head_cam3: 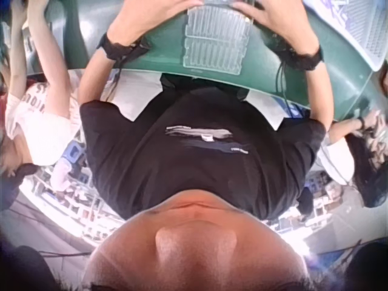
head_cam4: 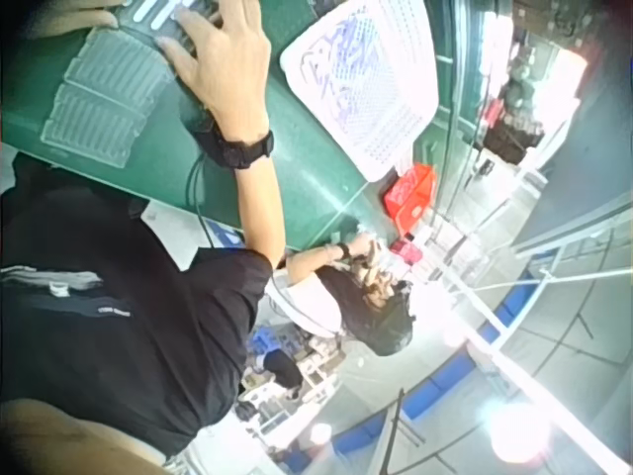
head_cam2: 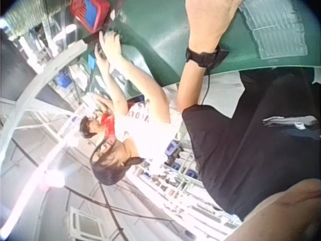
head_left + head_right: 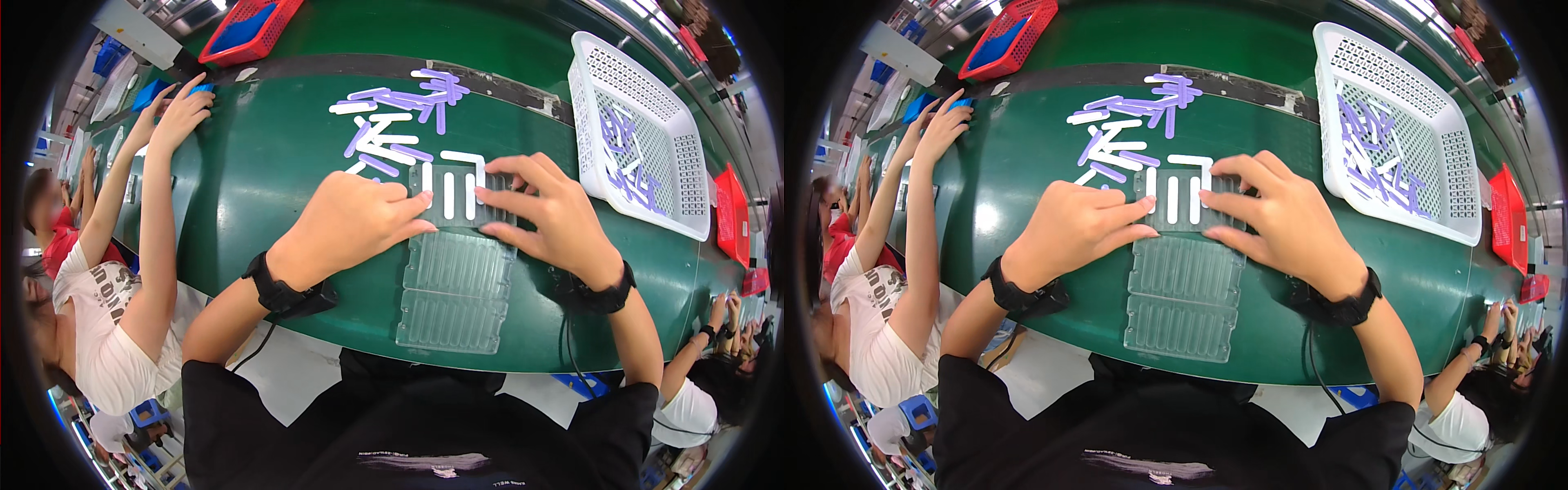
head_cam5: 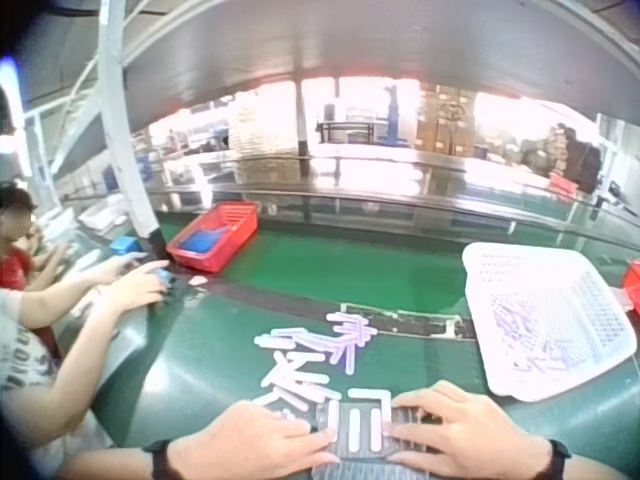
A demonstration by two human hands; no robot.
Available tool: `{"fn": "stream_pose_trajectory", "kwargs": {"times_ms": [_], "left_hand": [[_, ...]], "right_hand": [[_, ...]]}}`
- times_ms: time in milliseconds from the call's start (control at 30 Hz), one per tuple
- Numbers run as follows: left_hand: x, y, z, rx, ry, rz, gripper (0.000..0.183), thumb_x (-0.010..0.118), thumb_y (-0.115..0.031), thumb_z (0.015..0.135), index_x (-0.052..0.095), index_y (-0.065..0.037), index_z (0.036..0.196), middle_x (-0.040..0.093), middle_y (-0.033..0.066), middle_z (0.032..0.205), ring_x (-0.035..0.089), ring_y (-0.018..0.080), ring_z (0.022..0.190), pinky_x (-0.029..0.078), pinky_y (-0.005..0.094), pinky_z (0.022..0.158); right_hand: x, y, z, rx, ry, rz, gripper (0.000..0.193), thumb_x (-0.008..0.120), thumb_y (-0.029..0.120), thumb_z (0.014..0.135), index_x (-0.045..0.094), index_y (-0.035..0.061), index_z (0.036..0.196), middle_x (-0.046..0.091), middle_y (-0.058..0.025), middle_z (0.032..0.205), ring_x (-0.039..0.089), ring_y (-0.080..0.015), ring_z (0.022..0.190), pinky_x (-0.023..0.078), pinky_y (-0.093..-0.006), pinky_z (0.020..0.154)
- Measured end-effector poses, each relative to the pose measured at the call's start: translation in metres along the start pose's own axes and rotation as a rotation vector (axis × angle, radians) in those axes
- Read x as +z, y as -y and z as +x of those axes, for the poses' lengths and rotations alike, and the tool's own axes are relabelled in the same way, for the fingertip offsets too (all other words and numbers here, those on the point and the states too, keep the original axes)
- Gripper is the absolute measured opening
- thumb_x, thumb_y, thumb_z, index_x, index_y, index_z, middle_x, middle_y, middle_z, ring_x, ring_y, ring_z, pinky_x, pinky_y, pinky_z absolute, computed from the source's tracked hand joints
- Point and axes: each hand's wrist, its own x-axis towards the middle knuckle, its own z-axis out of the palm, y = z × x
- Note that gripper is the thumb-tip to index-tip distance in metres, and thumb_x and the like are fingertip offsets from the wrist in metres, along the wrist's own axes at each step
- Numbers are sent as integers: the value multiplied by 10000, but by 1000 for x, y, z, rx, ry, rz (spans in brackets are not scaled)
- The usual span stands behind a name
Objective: The recorder is assembling small plastic components by placing white and purple plastic strips into designated slots within clear plastic trays.
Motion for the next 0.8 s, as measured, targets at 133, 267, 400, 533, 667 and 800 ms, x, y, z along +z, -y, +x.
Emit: {"fn": "stream_pose_trajectory", "kwargs": {"times_ms": [133, 267, 400, 533, 667, 800], "left_hand": [[-4, -5, -7, 69, 111, 118, 295, 805, -275, 890, 751, -117, 1134, 512, -17, 639, 589, 156, 553, 434, 327, 477], [-10, -5, -13, 134, 192, 198, 332, 784, -181, 849, 739, -107, 1169, 532, -16, 638, 591, 166, 546, 447, 327, 481], [-15, 2, -15, 121, 225, 154, 358, 763, -139, 824, 742, -115, 1181, 555, -14, 636, 597, 176, 543, 456, 334, 483], [-26, 15, -14, 65, 191, 38, 331, 760, -121, 838, 755, -146, 1168, 593, -13, 638, 606, 183, 547, 443, 341, 477], [-28, 20, -13, 70, 211, -49, 298, 779, -137, 843, 771, -165, 1140, 603, -11, 620, 592, 195, 528, 415, 345, 462], [-26, 22, -14, 131, 243, 37, 264, 781, -149, 856, 785, -167, 1119, 601, 1, 603, 575, 204, 508, 410, 352, 461]], "right_hand": [[-2, 12, -8, -131, 37, -186, 276, 796, 141, 766, 776, 107, 1039, 647, -32, 1121, 638, -217, 984, 563, -357, 835], [-3, 15, -8, -199, 55, -240, 191, 745, 95, 806, 768, 90, 996, 642, -13, 1063, 634, -193, 947, 545, -344, 789], [2, 13, -3, -203, 72, -178, 147, 740, 89, 821, 765, 90, 965, 645, 3, 1026, 631, -182, 906, 533, -336, 757], [10, 20, 5, -139, 99, -146, 97, 746, 92, 830, 760, 88, 926, 652, 16, 990, 640, -167, 866, 525, -334, 740], [4, 11, 15, -142, 137, 90, 58, 767, 122, 837, 748, 74, 865, 668, -17, 907, 671, -221, 805, 541, -376, 714], [2, 5, 33, 128, -9, 74, 91, 763, 139, 862, 731, 54, 853, 663, -87, 829, 673, -316, 747, 541, -432, 659]]}}
